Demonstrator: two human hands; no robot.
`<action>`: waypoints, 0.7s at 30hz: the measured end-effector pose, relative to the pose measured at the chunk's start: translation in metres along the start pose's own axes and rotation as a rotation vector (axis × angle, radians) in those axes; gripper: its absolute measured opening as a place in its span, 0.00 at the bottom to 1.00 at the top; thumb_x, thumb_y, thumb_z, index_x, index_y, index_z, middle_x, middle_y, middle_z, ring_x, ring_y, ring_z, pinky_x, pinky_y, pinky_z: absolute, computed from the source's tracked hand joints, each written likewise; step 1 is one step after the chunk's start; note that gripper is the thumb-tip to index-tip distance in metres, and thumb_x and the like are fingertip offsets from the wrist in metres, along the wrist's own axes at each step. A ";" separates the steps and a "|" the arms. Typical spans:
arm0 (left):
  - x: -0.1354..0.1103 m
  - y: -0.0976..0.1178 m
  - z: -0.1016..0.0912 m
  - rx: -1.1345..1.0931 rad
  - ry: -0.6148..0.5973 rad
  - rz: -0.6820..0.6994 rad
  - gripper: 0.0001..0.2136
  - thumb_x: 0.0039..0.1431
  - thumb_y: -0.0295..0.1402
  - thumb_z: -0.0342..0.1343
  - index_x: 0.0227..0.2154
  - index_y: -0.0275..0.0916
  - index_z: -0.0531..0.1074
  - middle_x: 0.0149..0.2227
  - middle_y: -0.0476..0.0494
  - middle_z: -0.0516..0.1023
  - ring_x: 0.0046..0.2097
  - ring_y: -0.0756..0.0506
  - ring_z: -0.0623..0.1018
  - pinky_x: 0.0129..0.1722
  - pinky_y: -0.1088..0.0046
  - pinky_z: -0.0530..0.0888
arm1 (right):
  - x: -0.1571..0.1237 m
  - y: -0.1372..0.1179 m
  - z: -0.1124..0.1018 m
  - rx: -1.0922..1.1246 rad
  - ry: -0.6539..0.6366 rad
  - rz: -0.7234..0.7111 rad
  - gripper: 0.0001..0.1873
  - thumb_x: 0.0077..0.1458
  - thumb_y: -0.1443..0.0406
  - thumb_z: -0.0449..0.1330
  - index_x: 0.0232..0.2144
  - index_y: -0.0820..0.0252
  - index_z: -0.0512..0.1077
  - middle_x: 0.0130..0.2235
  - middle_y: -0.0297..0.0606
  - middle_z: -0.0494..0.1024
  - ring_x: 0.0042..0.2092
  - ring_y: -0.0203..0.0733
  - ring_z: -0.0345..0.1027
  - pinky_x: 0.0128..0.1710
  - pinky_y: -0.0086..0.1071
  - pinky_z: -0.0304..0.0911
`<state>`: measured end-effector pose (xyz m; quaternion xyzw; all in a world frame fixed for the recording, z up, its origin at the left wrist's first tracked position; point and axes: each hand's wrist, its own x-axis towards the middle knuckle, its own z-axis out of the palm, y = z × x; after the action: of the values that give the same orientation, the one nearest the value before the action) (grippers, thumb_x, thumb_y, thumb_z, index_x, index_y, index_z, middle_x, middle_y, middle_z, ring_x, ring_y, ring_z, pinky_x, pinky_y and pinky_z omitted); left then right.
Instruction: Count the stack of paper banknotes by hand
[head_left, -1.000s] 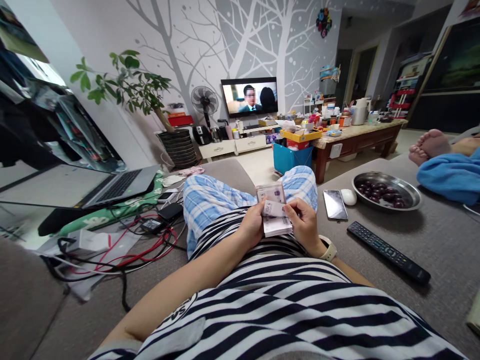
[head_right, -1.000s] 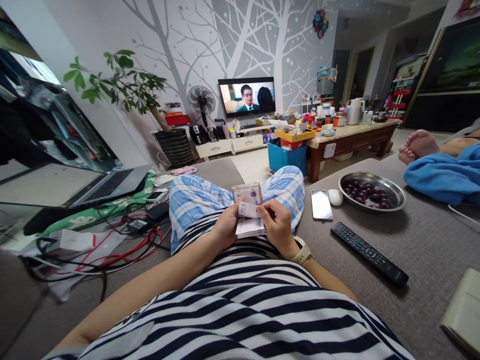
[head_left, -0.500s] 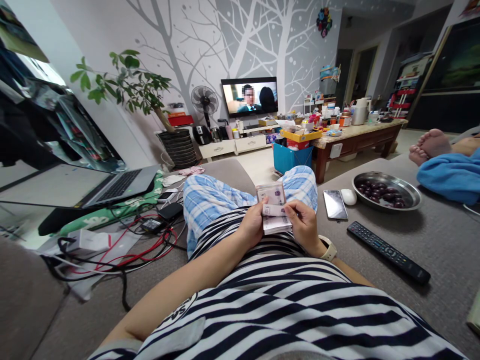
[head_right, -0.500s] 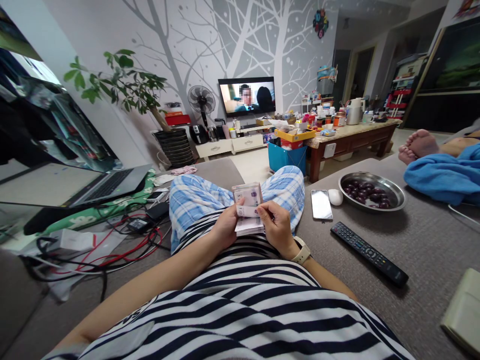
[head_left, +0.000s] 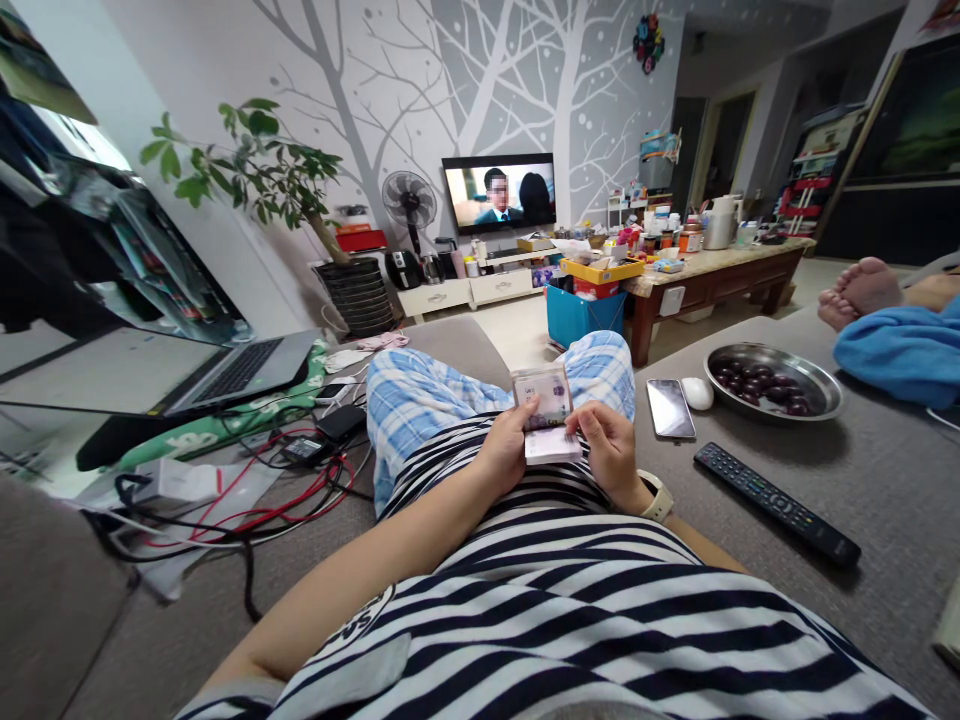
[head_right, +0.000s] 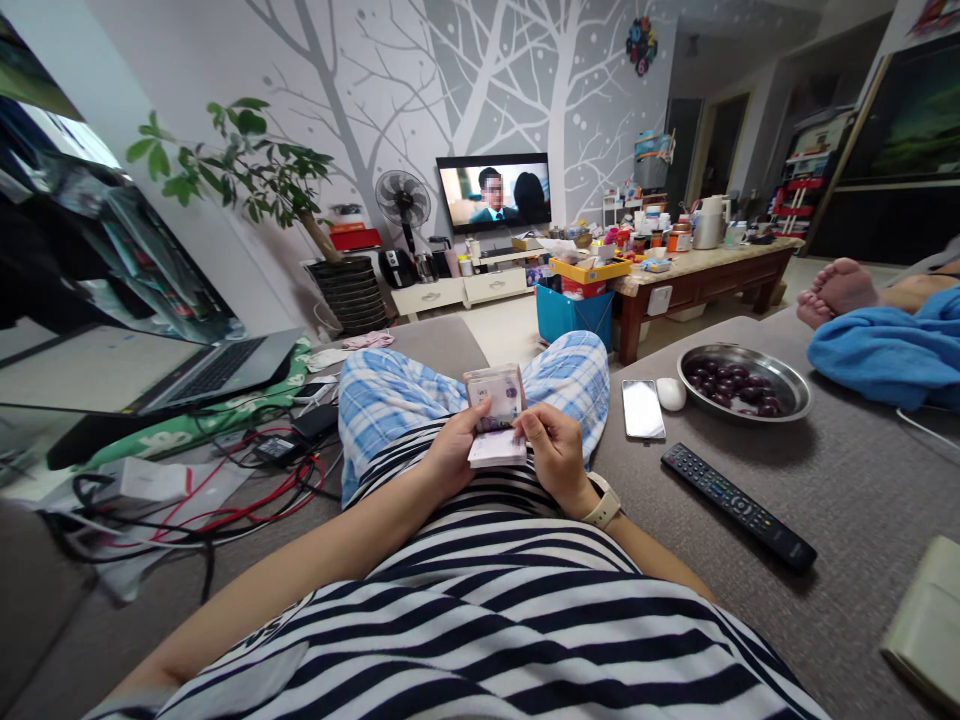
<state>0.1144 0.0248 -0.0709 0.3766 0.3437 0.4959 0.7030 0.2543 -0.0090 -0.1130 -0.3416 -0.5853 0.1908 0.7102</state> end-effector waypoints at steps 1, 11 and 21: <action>-0.001 0.000 0.000 0.010 -0.010 0.003 0.09 0.63 0.33 0.62 0.38 0.31 0.81 0.37 0.35 0.87 0.41 0.38 0.86 0.50 0.60 0.81 | 0.001 0.001 0.000 -0.010 0.038 0.025 0.22 0.66 0.49 0.59 0.26 0.57 0.74 0.25 0.33 0.73 0.29 0.39 0.64 0.32 0.34 0.60; 0.004 -0.006 -0.006 0.002 -0.026 0.025 0.10 0.52 0.28 0.70 0.38 0.30 0.82 0.36 0.36 0.86 0.36 0.42 0.84 0.47 0.63 0.80 | 0.006 0.011 0.001 -0.052 0.042 0.177 0.18 0.61 0.53 0.63 0.25 0.56 0.69 0.23 0.28 0.65 0.27 0.36 0.56 0.29 0.32 0.55; 0.006 -0.001 0.000 -0.118 0.004 -0.059 0.12 0.69 0.35 0.56 0.41 0.31 0.81 0.41 0.34 0.87 0.44 0.39 0.86 0.53 0.59 0.81 | 0.005 0.003 0.002 -0.129 0.079 0.064 0.16 0.62 0.56 0.63 0.25 0.56 0.70 0.24 0.28 0.66 0.27 0.36 0.57 0.30 0.33 0.54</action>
<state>0.1168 0.0308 -0.0720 0.3232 0.3263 0.4951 0.7375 0.2543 -0.0034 -0.1113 -0.4124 -0.5567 0.1616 0.7028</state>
